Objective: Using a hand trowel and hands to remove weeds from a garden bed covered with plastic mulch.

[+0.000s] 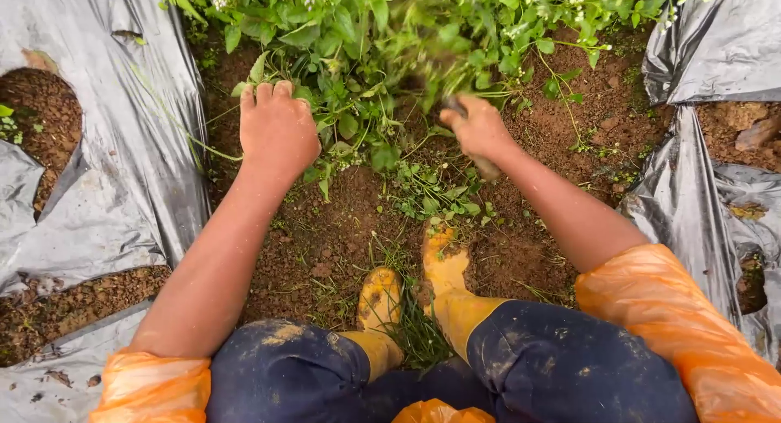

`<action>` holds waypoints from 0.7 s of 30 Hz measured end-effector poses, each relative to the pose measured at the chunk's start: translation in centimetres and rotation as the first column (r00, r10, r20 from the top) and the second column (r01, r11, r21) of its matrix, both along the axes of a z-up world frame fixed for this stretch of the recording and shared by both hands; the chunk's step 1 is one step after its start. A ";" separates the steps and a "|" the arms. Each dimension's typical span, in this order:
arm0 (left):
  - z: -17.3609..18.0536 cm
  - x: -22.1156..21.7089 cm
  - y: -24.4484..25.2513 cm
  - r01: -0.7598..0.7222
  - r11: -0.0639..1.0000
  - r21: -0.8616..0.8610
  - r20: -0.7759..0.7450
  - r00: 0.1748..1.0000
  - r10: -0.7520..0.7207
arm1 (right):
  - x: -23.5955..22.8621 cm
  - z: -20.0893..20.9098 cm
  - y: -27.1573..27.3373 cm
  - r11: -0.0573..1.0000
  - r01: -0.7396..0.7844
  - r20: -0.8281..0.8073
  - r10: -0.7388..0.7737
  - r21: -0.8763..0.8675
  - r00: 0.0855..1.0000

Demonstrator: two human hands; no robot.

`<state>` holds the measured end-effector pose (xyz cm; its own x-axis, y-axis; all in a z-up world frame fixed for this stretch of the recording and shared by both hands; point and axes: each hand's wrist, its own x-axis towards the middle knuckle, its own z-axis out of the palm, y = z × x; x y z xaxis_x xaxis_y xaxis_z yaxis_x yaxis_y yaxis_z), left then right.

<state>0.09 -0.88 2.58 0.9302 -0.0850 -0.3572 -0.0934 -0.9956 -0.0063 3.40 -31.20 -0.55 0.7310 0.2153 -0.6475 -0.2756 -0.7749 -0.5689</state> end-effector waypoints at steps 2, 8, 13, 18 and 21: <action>0.8 0.0 -0.4 -0.021 1.000 0.022 -0.080 0.997 0.023 | 0.1 1.1 1.1 0.986 0.137 0.078 -0.145 0.097 0.986; 1.2 0.1 -0.5 -0.007 0.998 0.062 -0.271 0.962 0.023 | -1.3 1.0 1.2 0.976 -0.216 0.046 0.215 0.017 0.975; 0.4 -0.2 -0.2 -0.018 0.994 0.106 -0.342 0.938 0.054 | -1.8 2.3 2.6 0.988 -0.111 -0.052 0.117 0.106 0.992; 1.8 0.1 -0.8 -0.011 0.996 0.088 -0.341 0.939 0.041 | -0.2 1.5 1.6 0.995 -0.099 -0.047 0.099 0.004 0.994; 1.9 0.1 -1.3 -0.030 0.997 0.071 -0.313 0.948 0.051 | -1.6 -1.1 1.4 1.000 -0.012 -0.042 0.012 0.016 0.999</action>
